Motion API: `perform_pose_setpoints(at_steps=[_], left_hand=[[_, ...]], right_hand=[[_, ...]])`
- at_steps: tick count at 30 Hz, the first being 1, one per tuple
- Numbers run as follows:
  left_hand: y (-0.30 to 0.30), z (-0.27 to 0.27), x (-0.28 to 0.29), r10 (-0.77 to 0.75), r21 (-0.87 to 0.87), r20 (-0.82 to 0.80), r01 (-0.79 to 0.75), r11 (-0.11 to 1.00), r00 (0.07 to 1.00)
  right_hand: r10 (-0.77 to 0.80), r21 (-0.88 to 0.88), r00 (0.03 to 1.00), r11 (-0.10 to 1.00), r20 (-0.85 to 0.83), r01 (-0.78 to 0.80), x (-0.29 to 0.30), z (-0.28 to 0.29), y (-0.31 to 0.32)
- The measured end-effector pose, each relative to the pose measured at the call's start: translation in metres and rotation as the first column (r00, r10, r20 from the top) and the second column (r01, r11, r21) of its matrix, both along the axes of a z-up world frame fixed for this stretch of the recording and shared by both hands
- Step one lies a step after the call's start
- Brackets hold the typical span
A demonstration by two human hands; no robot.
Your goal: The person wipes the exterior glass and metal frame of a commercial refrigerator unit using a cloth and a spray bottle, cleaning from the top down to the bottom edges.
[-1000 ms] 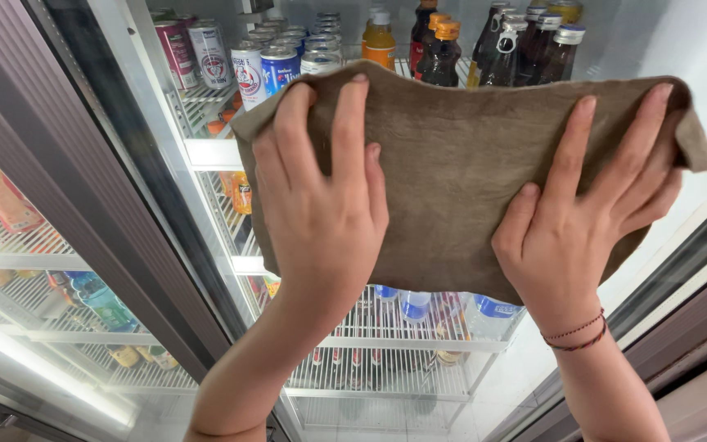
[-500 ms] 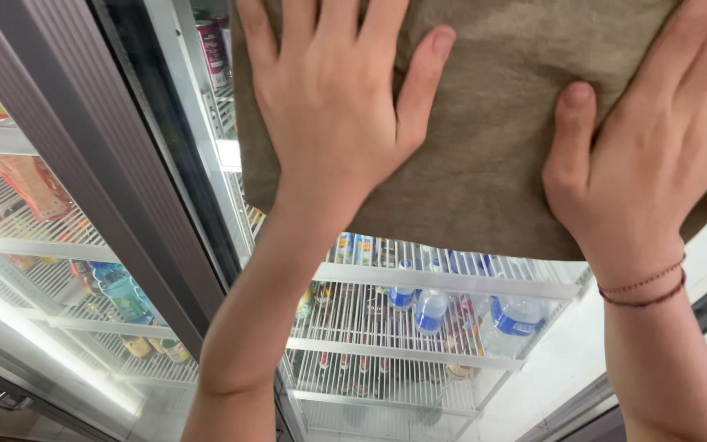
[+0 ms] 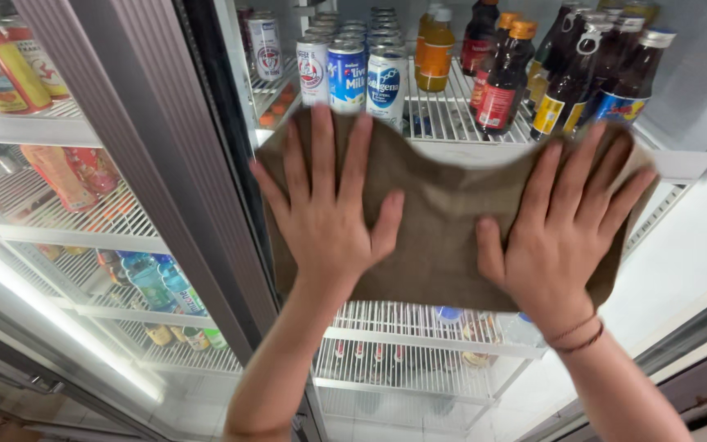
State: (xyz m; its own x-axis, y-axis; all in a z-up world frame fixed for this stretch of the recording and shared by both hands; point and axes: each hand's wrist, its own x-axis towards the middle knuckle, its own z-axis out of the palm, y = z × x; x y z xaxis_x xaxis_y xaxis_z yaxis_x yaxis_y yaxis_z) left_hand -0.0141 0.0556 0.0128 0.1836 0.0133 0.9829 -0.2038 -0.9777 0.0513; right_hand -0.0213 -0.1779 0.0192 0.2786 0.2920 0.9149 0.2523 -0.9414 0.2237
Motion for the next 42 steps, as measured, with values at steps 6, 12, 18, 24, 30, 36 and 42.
perform_pose_setpoints(at_steps=[6, 12, 18, 24, 30, 36, 42], left_hand=[[0.026, 0.116, -0.015, -0.006, -0.030, -0.326, -0.004, 1.000, 0.945], [0.034, -0.022, -0.005, -0.019, 0.056, -0.066, 0.023, 0.998, 0.998], [0.033, -0.225, 0.016, -0.001, 0.097, -0.014, 0.002, 0.995, 1.000], [0.044, -0.145, 0.016, 0.044, 0.015, -0.121, -0.043, 0.999, 0.992], [0.073, -0.008, -0.005, 0.092, 0.073, -0.116, -0.084, 0.994, 0.989], [0.067, -0.152, 0.012, 0.081, 0.028, -0.083, -0.079, 0.997, 0.993], [0.027, -0.406, -0.003, 0.040, -0.031, -0.460, -0.062, 0.998, 0.887]], right_hand=[[0.114, 0.361, 0.926, 0.932, -0.359, 0.025, -0.027, 0.109, 0.057], [-0.001, 0.084, 0.996, 0.996, -0.090, 0.008, 0.003, -0.020, 0.032], [-0.055, -0.021, 0.966, 0.998, -0.253, 0.051, 0.018, -0.235, 0.013], [-0.024, -0.012, 0.994, 1.000, -0.106, 0.022, 0.023, -0.155, 0.025], [-0.200, 0.154, 0.917, 0.952, -0.345, 0.266, 0.002, -0.018, 0.076], [-0.051, 0.051, 0.995, 0.997, -0.087, 0.055, 0.013, -0.110, 0.050], [-0.035, -0.084, 0.951, 0.996, -0.306, 0.010, 0.010, -0.361, 0.016]])
